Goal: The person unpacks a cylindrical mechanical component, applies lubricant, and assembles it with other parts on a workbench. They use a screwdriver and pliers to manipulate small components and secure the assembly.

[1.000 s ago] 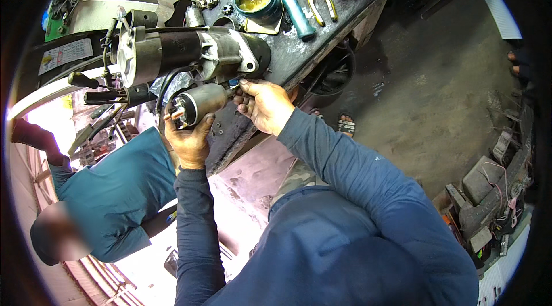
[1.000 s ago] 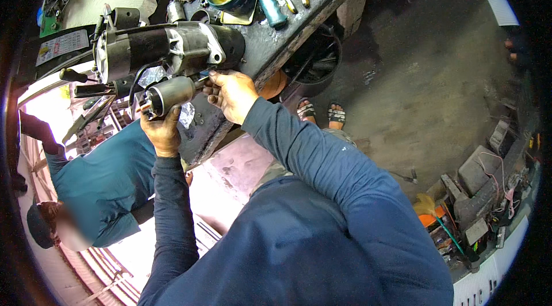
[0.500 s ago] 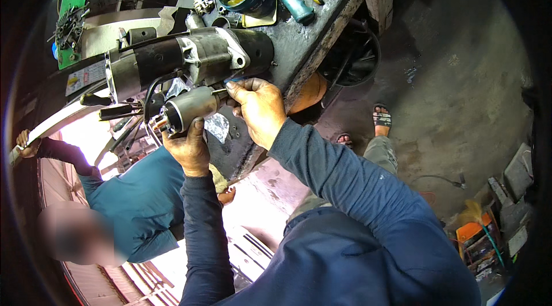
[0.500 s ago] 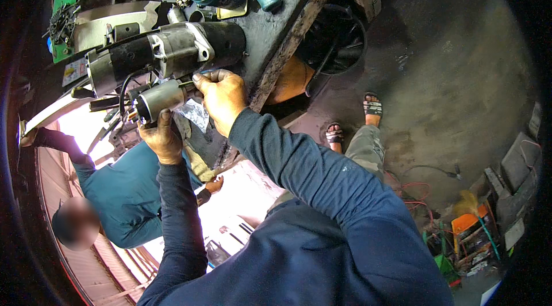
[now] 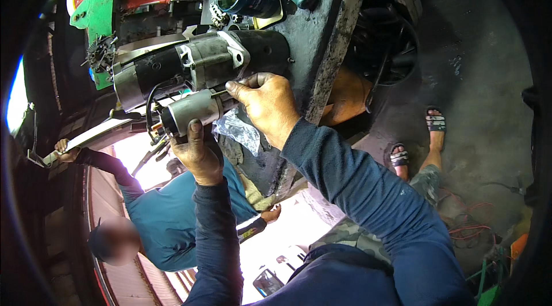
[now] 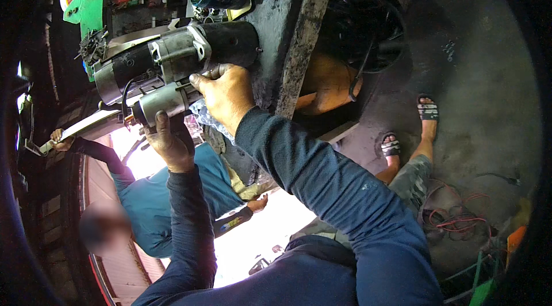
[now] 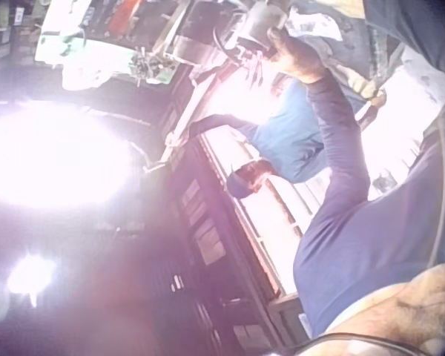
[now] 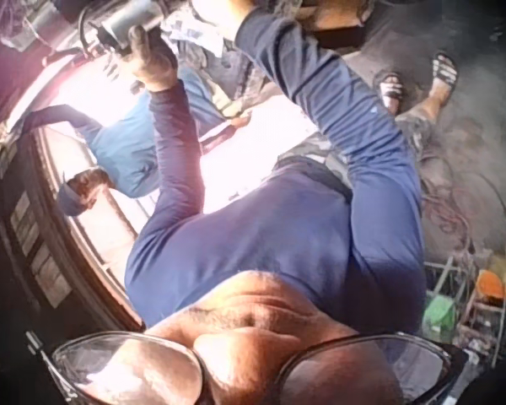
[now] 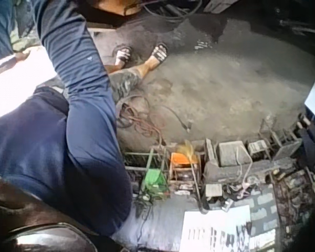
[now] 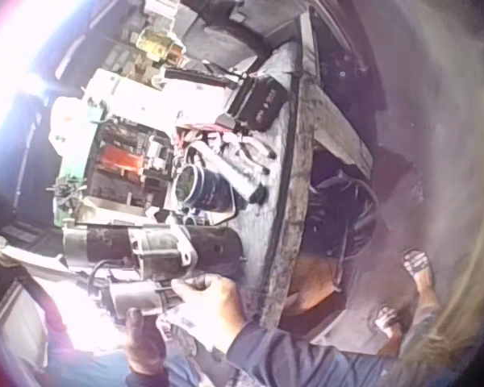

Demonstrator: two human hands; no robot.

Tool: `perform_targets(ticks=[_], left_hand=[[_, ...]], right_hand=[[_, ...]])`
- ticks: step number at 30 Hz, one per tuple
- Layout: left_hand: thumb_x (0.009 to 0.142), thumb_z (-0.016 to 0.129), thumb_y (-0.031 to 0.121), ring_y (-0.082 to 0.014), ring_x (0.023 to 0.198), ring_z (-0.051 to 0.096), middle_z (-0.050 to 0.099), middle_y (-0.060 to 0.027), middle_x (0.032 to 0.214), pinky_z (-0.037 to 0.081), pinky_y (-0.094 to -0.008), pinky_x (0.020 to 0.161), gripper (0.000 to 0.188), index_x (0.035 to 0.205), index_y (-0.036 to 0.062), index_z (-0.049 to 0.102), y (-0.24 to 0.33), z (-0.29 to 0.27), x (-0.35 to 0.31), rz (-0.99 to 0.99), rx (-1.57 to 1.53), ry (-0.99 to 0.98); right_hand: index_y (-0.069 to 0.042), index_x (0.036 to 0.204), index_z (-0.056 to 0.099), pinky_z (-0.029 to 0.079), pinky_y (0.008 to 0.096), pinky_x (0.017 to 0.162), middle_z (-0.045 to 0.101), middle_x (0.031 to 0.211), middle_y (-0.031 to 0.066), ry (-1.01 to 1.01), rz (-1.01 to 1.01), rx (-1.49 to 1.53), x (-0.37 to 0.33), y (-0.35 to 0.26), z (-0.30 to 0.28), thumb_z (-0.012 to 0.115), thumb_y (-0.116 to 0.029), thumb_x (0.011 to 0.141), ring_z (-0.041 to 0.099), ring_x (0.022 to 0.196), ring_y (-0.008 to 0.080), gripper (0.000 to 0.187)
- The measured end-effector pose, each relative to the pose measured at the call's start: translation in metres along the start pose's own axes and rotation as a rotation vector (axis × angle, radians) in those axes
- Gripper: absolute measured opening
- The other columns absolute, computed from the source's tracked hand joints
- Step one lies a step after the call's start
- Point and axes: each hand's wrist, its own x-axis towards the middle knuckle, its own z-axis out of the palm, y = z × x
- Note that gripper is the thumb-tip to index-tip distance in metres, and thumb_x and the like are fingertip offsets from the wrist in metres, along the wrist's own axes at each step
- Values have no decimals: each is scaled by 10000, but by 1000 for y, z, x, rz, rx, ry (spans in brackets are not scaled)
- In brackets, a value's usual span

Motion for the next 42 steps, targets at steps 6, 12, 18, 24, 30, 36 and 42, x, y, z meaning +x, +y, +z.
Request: perform_targets(ticks=[6,12,18,24,30,36,42], left_hand=[[992,691,205,-279,1205,643,653,-115,1303,518,-466,1054,472,1414,64,532,-5,-11,6,26,87,-56],[1028,642,246,-248,1177,676,712,-81,1258,533,-428,1019,346,1344,106,620,-7,-17,10,-3,63,-108],[1040,625,259,-237,1154,691,717,-76,1252,546,-422,1008,320,1328,120,631,-5,-15,10,5,53,-115],[1036,627,266,-231,1157,692,714,-77,1265,543,-431,1027,316,1313,116,634,-4,-12,9,2,61,-113],[1034,631,273,-233,1162,690,716,-80,1264,546,-429,1028,325,1316,113,638,-6,-17,11,5,62,-126],[1033,630,278,-242,1164,692,722,-86,1254,532,-438,1044,331,1318,109,639,-6,-20,12,-8,60,-154],[1032,631,285,-245,1162,694,724,-88,1250,533,-440,1042,334,1316,110,637,-5,-19,10,0,69,-145]], right_hand=[[12,881,730,470,254,610,690,765,22,-122,-18,163,11,15,-5,810,-131,908,577,642,79,167],[2,867,720,494,251,636,707,796,28,-152,-42,184,18,24,-8,835,-144,891,609,667,89,188],[22,870,704,508,251,620,715,798,44,-169,-108,165,21,28,-8,839,-153,891,629,674,93,222],[46,826,713,550,315,595,730,742,124,-97,-348,79,13,32,-8,823,-133,880,675,635,153,216],[47,840,717,564,300,572,724,736,121,-94,-324,85,9,30,-10,790,-88,893,674,622,138,163],[38,847,717,546,293,589,725,741,108,-152,-314,115,16,33,-12,793,-82,883,676,641,139,147],[35,868,715,542,287,622,730,759,105,-174,-315,55,15,35,-17,799,-72,865,677,680,132,136]])
